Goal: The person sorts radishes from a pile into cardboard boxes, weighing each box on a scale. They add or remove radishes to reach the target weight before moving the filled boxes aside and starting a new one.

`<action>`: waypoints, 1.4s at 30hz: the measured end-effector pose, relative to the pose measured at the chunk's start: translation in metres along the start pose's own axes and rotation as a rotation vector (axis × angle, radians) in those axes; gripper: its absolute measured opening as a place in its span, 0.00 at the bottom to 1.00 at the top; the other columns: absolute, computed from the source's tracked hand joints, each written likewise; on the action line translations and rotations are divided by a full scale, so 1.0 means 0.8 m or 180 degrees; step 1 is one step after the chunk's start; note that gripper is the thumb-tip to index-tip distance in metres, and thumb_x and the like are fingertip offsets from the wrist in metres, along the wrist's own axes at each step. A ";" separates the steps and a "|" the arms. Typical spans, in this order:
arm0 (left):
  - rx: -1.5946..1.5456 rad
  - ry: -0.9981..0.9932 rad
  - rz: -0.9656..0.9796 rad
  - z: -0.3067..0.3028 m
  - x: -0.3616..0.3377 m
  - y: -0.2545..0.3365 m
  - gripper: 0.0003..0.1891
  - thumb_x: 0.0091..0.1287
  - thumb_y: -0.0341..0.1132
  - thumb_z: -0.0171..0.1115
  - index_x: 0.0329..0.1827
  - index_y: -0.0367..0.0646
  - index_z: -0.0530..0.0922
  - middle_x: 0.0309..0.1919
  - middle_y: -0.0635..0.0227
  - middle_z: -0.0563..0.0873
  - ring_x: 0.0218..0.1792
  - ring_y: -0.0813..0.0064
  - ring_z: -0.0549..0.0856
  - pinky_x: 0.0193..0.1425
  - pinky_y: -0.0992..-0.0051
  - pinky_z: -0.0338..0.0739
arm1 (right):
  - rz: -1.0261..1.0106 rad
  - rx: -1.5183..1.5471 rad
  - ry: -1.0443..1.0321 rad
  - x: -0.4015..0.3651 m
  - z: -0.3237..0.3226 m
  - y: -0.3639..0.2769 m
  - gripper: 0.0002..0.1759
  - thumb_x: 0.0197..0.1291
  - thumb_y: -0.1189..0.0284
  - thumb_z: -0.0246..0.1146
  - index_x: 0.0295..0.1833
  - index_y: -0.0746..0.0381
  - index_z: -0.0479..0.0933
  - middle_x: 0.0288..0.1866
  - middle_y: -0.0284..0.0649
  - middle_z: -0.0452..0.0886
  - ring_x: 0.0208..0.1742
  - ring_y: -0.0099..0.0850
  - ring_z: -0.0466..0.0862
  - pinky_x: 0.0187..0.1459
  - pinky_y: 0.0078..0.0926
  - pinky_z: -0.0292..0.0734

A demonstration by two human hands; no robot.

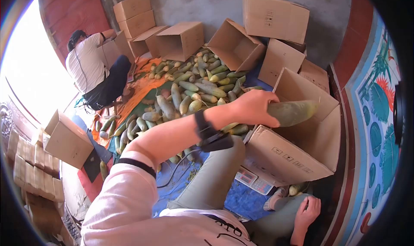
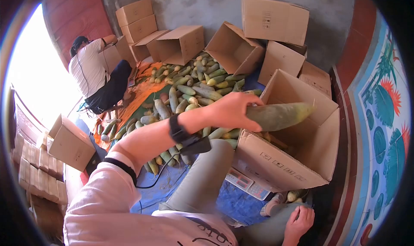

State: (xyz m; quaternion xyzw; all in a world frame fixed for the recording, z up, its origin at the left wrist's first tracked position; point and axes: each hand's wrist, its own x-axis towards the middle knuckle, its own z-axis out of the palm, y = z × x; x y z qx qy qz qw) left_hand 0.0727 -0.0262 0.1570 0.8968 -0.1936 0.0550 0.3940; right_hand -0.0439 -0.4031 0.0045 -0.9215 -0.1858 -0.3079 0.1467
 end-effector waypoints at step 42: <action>0.0955 0.1263 0.1330 0.066 -0.042 -0.027 0.19 0.58 0.26 0.59 0.54 0.39 0.73 0.61 0.51 0.70 0.59 0.51 0.74 0.61 0.61 0.70 | 0.0081 0.0003 0.0091 0.003 -0.017 -0.002 0.03 0.53 0.81 0.59 0.33 0.66 0.72 0.29 0.46 0.72 0.31 0.45 0.73 0.33 0.39 0.69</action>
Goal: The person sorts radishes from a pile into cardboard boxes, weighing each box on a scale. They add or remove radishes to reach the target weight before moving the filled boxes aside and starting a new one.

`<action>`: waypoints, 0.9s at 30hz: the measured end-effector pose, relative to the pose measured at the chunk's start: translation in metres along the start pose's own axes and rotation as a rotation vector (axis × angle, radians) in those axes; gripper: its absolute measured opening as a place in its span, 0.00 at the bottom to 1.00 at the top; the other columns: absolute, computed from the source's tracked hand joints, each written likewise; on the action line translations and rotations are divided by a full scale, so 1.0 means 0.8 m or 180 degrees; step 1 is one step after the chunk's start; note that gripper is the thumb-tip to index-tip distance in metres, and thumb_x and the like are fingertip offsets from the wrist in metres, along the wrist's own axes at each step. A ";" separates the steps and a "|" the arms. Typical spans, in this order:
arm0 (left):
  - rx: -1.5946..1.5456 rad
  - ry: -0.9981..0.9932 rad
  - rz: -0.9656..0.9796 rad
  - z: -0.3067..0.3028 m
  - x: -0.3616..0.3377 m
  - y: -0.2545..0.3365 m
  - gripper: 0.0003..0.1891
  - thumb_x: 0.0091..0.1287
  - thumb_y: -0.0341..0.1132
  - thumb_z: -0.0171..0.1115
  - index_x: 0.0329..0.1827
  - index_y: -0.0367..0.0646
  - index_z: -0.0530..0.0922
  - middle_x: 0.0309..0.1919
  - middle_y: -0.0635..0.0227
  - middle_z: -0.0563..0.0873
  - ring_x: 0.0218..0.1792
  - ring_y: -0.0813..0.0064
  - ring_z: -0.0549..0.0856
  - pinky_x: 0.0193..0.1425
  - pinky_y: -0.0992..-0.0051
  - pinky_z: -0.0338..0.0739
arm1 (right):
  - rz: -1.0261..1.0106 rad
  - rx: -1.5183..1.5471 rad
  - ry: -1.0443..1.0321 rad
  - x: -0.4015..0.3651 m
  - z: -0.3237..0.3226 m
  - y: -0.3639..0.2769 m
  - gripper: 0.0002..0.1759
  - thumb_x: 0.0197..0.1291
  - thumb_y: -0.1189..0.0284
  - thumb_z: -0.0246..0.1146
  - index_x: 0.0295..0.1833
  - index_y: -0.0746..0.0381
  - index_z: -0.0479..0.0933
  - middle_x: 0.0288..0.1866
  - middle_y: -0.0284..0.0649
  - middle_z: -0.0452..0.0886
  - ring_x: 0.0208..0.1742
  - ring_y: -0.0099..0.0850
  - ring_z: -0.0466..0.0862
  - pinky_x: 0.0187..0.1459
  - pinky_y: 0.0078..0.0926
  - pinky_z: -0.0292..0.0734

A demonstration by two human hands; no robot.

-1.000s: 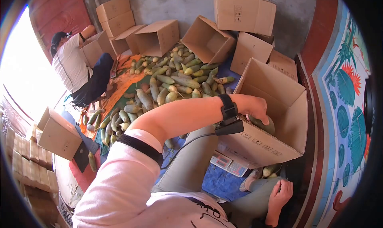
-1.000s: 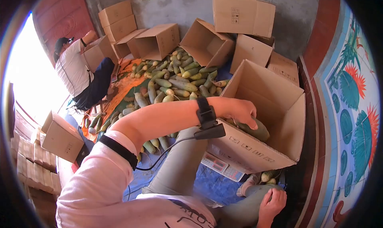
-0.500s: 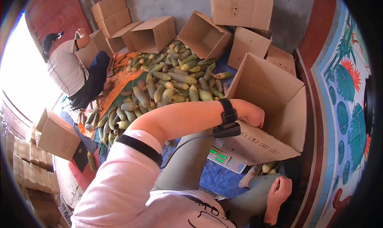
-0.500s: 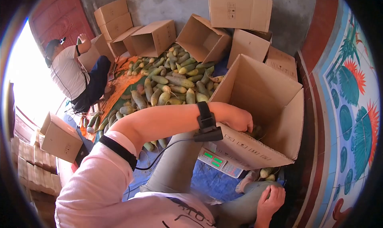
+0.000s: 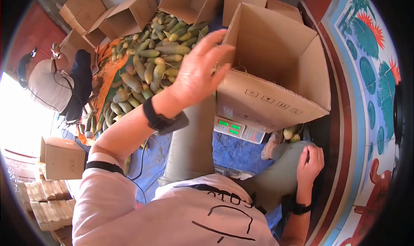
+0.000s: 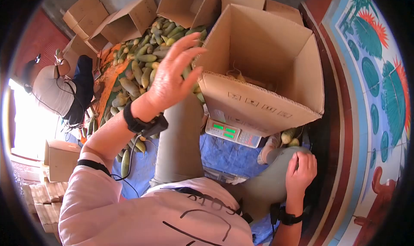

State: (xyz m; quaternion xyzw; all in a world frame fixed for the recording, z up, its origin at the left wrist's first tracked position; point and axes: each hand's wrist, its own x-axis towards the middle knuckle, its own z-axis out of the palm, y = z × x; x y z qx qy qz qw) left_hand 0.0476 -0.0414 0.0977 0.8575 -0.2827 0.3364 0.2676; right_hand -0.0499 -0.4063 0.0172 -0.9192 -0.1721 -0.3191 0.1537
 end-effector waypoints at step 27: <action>0.0342 -0.0223 -0.1197 0.005 -0.123 -0.031 0.24 0.62 0.30 0.58 0.62 0.38 0.66 0.60 0.53 0.71 0.57 0.54 0.74 0.54 0.66 0.74 | 0.0075 -0.0026 0.0001 0.006 0.005 -0.009 0.03 0.52 0.82 0.59 0.32 0.67 0.72 0.27 0.46 0.71 0.29 0.44 0.73 0.31 0.38 0.67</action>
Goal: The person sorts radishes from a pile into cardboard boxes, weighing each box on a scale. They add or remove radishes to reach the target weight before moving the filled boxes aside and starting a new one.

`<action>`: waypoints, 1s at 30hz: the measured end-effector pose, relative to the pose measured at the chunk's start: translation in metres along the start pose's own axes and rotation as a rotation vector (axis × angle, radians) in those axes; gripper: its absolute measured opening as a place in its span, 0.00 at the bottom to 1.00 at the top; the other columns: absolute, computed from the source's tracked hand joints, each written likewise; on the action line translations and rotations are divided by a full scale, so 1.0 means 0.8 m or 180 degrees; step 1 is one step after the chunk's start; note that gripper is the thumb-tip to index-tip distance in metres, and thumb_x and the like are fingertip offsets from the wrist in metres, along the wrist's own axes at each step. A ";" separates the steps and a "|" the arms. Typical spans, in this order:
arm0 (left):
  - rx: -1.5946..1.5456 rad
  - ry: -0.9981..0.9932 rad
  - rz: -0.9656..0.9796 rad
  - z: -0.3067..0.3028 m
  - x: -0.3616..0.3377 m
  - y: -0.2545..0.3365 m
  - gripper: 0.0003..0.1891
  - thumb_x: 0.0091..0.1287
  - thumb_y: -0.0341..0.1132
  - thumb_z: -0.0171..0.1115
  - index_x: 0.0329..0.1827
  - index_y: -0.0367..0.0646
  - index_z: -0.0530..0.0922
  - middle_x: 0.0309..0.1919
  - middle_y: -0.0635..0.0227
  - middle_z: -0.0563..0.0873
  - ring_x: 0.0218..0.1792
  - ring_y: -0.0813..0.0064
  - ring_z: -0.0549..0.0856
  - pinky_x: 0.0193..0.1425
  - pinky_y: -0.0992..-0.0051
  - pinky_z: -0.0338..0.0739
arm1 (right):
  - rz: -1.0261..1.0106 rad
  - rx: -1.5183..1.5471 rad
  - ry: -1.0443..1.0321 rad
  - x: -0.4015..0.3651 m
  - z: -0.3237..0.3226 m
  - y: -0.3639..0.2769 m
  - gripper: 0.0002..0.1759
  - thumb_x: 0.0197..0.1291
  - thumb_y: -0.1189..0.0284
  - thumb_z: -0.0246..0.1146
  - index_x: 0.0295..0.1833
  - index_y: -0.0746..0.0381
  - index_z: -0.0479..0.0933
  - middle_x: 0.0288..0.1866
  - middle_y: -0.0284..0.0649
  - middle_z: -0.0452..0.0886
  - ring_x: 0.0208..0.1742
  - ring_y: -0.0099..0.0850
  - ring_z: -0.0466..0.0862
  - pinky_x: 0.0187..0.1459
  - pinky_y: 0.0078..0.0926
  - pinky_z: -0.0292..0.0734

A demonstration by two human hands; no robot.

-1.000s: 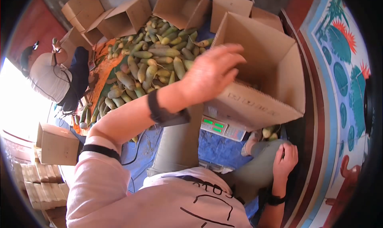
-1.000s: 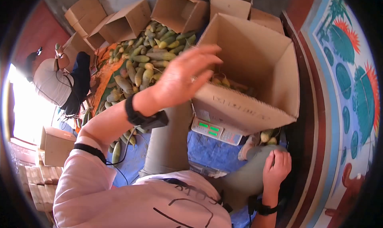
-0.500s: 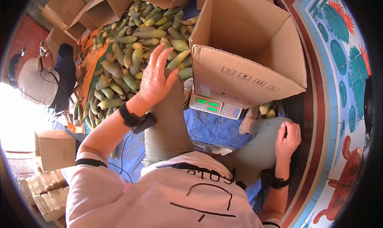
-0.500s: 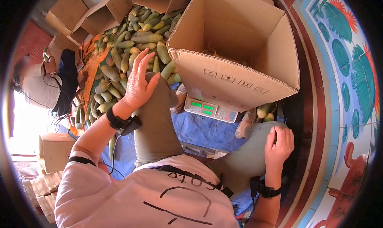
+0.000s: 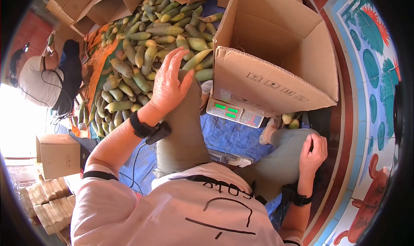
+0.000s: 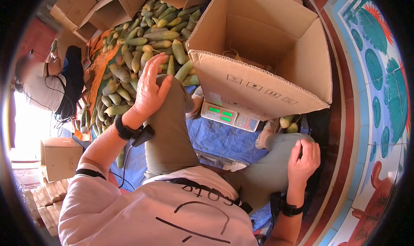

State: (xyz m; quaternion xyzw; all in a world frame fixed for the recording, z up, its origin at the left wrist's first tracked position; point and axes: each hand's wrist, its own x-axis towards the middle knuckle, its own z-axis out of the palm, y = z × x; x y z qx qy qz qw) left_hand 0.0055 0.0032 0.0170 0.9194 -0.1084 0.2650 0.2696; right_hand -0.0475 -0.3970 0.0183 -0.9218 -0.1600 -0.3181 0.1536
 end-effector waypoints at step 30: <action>0.0074 0.0415 -0.1671 0.019 -0.086 -0.175 0.18 0.60 0.35 0.60 0.52 0.38 0.74 0.48 0.52 0.79 0.52 0.54 0.77 0.57 0.63 0.72 | 0.0115 -0.0215 -0.0412 -0.010 0.001 0.018 0.02 0.60 0.81 0.56 0.36 0.70 0.72 0.30 0.50 0.71 0.33 0.47 0.73 0.36 0.40 0.69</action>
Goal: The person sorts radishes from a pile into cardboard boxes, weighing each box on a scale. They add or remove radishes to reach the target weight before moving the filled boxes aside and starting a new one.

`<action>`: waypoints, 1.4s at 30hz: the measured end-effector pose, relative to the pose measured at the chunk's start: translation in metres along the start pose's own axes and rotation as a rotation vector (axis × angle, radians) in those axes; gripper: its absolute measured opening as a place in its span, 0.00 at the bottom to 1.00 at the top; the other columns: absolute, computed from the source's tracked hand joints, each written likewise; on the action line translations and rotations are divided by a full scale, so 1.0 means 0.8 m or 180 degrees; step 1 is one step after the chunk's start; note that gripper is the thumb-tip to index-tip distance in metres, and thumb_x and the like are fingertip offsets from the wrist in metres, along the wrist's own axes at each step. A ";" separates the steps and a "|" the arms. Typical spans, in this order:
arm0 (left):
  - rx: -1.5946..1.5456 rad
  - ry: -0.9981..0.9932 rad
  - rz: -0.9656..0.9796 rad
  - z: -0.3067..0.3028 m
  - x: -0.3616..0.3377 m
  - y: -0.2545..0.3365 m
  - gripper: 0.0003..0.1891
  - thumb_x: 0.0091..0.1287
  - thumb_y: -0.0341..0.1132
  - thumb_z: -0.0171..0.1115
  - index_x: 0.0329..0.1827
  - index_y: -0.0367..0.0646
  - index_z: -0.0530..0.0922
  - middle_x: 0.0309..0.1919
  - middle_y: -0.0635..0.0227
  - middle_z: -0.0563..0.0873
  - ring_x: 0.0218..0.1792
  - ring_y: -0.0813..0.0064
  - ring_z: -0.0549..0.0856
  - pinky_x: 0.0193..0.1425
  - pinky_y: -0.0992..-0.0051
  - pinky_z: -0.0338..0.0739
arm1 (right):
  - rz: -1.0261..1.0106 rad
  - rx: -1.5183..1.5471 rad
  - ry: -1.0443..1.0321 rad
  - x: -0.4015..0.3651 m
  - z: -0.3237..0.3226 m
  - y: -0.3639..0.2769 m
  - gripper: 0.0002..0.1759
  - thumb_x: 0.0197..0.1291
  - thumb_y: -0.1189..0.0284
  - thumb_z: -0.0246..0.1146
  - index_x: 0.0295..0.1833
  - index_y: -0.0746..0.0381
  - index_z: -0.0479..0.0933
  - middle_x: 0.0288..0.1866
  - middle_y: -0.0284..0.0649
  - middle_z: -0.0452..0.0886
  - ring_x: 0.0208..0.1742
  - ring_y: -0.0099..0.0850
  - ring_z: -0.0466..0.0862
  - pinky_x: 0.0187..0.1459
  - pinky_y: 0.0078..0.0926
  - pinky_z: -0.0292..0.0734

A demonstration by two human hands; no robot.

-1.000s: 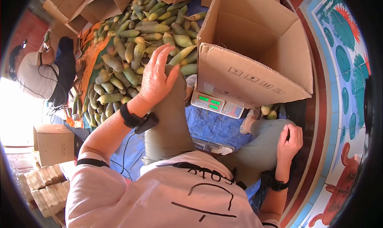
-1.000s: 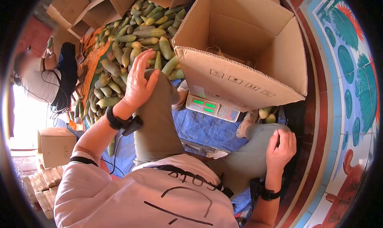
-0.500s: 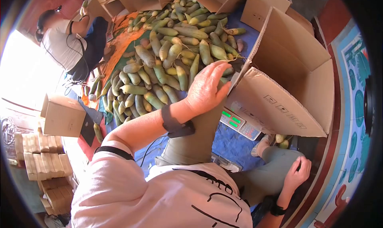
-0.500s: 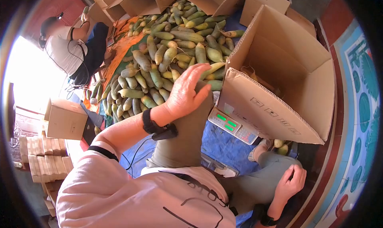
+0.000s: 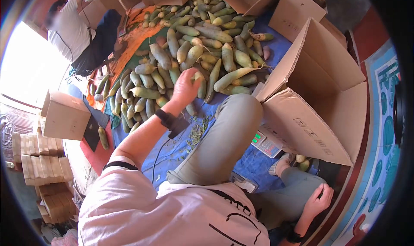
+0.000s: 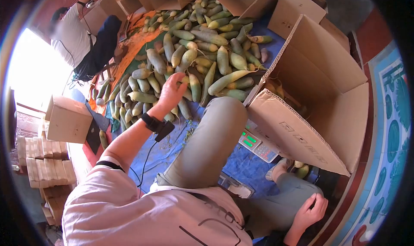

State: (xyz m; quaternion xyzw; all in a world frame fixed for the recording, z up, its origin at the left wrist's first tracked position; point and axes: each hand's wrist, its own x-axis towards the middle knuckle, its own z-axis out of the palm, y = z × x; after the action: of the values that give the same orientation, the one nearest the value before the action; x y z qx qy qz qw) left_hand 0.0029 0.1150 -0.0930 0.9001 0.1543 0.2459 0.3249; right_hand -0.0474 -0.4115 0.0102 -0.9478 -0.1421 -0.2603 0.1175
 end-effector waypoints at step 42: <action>-0.0431 -0.1235 -0.3654 0.201 -0.195 -0.355 0.14 0.56 0.34 0.53 0.39 0.38 0.82 0.38 0.52 0.85 0.42 0.54 0.83 0.51 0.66 0.77 | 0.0006 -0.0898 -0.0981 0.023 -0.004 0.003 0.05 0.63 0.77 0.55 0.39 0.68 0.74 0.33 0.49 0.73 0.36 0.46 0.75 0.39 0.38 0.71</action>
State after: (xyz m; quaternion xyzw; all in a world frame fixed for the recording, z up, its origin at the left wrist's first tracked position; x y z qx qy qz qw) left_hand -0.0727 0.1754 -0.4415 0.6789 0.5369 -0.1277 0.4843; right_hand -0.0329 -0.4106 0.0223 -0.9836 -0.1196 -0.1294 -0.0393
